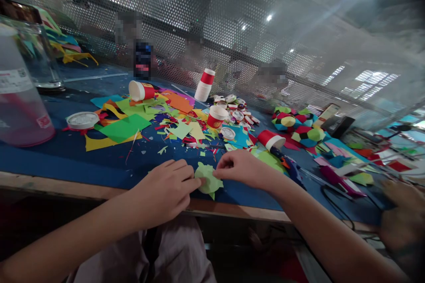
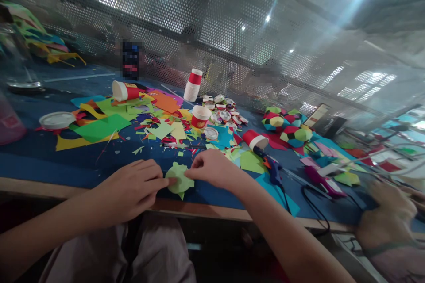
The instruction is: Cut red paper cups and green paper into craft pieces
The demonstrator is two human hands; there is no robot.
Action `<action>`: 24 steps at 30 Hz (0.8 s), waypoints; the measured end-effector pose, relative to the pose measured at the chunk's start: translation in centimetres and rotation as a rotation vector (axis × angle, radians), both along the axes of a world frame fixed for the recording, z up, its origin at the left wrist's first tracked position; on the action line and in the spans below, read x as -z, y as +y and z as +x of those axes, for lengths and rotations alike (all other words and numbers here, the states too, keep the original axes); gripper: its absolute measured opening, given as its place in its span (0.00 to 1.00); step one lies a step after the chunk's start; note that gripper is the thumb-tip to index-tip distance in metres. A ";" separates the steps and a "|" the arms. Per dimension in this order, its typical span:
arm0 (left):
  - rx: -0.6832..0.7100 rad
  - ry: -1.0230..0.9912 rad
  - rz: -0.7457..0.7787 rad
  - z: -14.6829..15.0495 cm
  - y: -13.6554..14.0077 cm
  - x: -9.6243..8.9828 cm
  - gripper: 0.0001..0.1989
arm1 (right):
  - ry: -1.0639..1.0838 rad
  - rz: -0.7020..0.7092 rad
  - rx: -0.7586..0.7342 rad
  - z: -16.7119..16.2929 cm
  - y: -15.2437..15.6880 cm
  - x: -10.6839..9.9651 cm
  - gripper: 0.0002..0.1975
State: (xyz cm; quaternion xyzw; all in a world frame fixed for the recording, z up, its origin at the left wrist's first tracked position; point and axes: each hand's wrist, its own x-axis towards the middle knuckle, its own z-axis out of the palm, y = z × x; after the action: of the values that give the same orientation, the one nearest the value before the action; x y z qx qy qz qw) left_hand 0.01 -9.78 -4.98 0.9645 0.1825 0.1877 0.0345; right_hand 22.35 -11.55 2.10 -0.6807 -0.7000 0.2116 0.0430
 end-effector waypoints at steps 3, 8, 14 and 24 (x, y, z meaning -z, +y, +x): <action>-0.004 0.008 -0.002 0.0 -0.1 -0.1 0.13 | 0.000 -0.039 -0.006 -0.1 0.0 0.1 0.09; 0.004 -0.008 0.012 0.0 -0.1 0.0 0.12 | -0.016 -0.042 -0.017 -0.3 0.2 0.2 0.07; 0.001 -0.002 0.016 0.0 0.1 -0.2 0.10 | -0.056 -0.005 -0.022 -0.6 0.3 0.1 0.06; 0.014 -0.010 0.024 0.0 0.0 0.0 0.12 | -0.030 0.032 0.028 -0.1 0.2 -0.4 0.07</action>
State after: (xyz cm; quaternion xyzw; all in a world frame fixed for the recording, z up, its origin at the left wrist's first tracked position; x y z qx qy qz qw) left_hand 0.01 -9.82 -5.01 0.9652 0.1734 0.1944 0.0249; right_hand 22.27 -11.37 2.52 -0.6928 -0.6942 0.1896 0.0464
